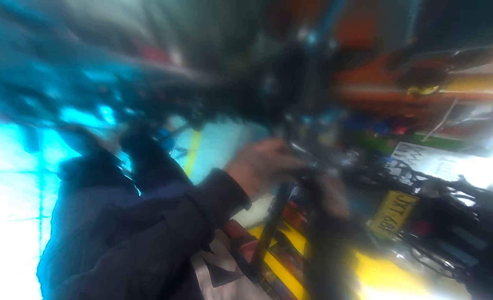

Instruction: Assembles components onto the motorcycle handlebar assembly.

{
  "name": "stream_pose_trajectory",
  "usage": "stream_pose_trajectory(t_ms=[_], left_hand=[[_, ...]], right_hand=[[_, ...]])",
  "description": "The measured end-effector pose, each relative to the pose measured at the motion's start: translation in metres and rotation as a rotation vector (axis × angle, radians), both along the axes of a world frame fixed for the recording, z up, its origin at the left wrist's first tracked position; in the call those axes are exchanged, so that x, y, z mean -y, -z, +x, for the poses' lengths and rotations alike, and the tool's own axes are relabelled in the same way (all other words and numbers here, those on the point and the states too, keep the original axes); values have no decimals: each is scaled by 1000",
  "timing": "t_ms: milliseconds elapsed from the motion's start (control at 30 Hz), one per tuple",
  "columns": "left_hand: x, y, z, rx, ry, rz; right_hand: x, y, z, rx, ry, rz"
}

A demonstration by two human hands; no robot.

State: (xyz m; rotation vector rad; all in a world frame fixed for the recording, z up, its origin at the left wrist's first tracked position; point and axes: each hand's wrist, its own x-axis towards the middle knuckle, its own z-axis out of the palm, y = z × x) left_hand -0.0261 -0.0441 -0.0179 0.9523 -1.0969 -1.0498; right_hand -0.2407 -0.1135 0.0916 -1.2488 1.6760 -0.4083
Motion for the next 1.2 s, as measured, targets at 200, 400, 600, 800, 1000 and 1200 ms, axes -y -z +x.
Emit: stream_pose_trajectory(t_ms=[200,400,600,800,1000,1200], left_hand=[[-2,3,-3,-122,29,29],[-13,5,-1,-149,44,62],[-15,7,-2,-268,111,163],[-12,12,3,-364,200,203],[-5,19,19,-75,227,-10],[-6,31,16,-111,196,-117]], right_hand=[[-12,-4,15,10,23,-13],[-15,-8,20,-184,-239,-213],[-18,-18,13,-333,-538,-287],[-7,-21,12,-470,-736,-254],[-21,-14,20,-567,-722,-309],[-17,-15,16,-483,-718,-255]])
